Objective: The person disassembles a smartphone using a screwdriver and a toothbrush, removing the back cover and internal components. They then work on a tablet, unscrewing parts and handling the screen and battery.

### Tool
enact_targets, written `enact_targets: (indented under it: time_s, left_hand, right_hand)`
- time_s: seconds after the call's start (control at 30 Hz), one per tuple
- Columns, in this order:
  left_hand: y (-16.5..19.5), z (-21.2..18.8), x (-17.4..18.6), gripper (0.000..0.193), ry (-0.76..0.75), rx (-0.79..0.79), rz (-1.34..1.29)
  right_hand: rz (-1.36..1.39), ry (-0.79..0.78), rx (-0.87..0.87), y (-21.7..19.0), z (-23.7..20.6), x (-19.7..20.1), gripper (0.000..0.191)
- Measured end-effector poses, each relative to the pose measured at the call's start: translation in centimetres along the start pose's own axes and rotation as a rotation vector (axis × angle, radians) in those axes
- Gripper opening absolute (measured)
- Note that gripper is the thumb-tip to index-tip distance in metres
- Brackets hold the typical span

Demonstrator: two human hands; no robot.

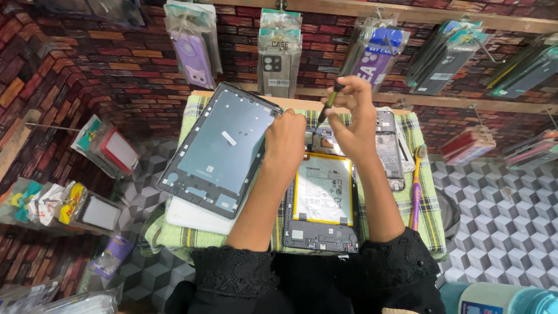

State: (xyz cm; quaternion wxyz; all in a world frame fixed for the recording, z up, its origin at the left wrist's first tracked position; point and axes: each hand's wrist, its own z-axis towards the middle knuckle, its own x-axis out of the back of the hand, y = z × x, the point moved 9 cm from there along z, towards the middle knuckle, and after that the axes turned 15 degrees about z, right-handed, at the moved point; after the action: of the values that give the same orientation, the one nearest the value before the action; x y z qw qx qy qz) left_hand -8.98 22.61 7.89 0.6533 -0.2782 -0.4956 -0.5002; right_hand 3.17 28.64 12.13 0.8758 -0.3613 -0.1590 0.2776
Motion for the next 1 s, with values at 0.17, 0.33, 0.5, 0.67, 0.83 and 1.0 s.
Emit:
enact_targets:
  time_s: [0.17,0.33,0.5,0.67,0.83,1.0]
  left_hand:
    - [0.1,-0.1,0.0,0.015,0.016,-0.004,0.012]
    - [0.1,-0.1,0.0,0.022,-0.007,-0.004,-0.003]
    - [0.0,-0.1,0.0,0.020,-0.016,-0.001,0.004]
    - [0.1,-0.1,0.1,0.020,-0.009,-0.002,-0.002]
    - [-0.1,-0.1,0.1,0.019,-0.023,-0.001,-0.009]
    - [-0.1,-0.2,-0.2,0.018,-0.006,-0.003,-0.020]
  right_hand:
    - [-0.115,-0.029,0.094,-1.2,0.0,-0.4,0.059]
    - [0.157,0.013,-0.030,-0.5,0.0,0.0,0.053]
    - [-0.242,0.029,0.097,-1.7,0.0,0.0,0.052]
    - [0.073,0.003,0.027,-0.9,0.0,0.0,0.050]
    - [-0.233,-0.034,0.045,-0.9,-0.1,-0.6,0.065]
    - [0.058,-0.122,0.059,-0.9,-0.2,-1.3,0.067]
